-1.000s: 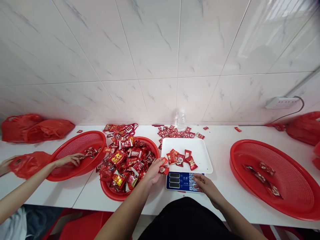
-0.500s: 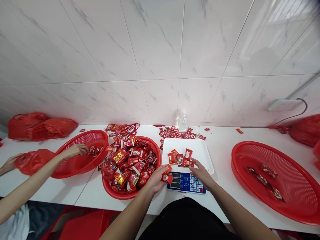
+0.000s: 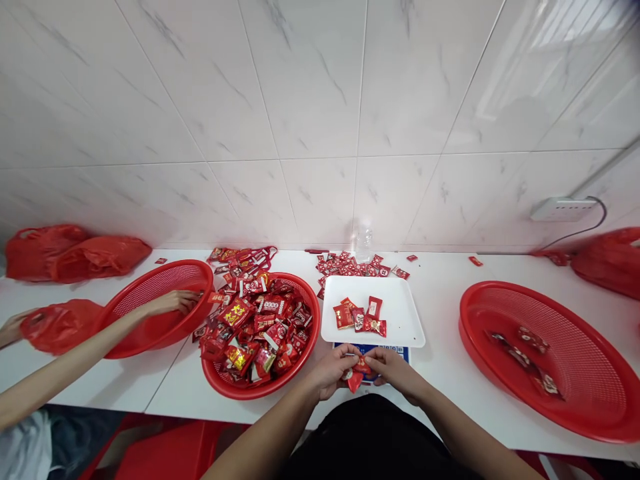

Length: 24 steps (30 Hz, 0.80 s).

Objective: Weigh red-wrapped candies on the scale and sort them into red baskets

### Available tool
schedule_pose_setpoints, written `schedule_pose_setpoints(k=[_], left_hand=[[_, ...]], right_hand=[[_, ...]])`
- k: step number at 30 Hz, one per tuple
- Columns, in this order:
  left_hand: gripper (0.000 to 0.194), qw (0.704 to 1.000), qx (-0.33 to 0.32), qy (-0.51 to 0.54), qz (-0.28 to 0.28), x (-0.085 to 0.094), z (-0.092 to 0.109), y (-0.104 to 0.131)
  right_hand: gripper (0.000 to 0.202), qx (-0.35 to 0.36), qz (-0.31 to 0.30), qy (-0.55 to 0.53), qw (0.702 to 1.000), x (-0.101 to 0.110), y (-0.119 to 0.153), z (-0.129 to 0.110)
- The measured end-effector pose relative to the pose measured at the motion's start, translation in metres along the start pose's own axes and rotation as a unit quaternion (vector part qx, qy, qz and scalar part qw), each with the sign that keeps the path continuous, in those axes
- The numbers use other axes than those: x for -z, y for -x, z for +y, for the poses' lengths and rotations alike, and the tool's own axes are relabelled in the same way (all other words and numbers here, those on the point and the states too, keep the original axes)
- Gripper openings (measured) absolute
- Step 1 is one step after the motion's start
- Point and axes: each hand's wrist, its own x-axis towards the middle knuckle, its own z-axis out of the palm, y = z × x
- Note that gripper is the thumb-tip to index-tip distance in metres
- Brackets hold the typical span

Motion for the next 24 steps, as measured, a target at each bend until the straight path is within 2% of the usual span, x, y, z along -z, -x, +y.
schedule_pose_setpoints(k=[5,9,15,19,24], left_hand=[[0.026,1.0,0.012,-0.007,0.005,-0.003,-0.003,0.001],[0.032,0.999,0.017,0.03,0.025,-0.002,0.0,0.002],[0.038,0.993,0.014,0.107,0.052,0.005,-0.001,0.001],[0.045,0.991,-0.008,0.121,0.056,0.011,-0.008,-0.003],[0.049,0.991,-0.056,0.116,0.032,0.008,-0.009,-0.002]], right_hand=[[0.026,-0.004,0.002,-0.004,1.0,0.005,0.001,0.009],[0.023,-0.018,0.043,-0.02,0.999,0.014,-0.007,0.01],[0.03,0.004,0.102,-0.092,0.991,0.031,-0.017,-0.009],[0.043,-0.007,0.056,-0.135,0.989,0.031,-0.013,-0.018],[0.045,-0.047,-0.034,-0.09,0.994,0.014,-0.004,-0.002]])
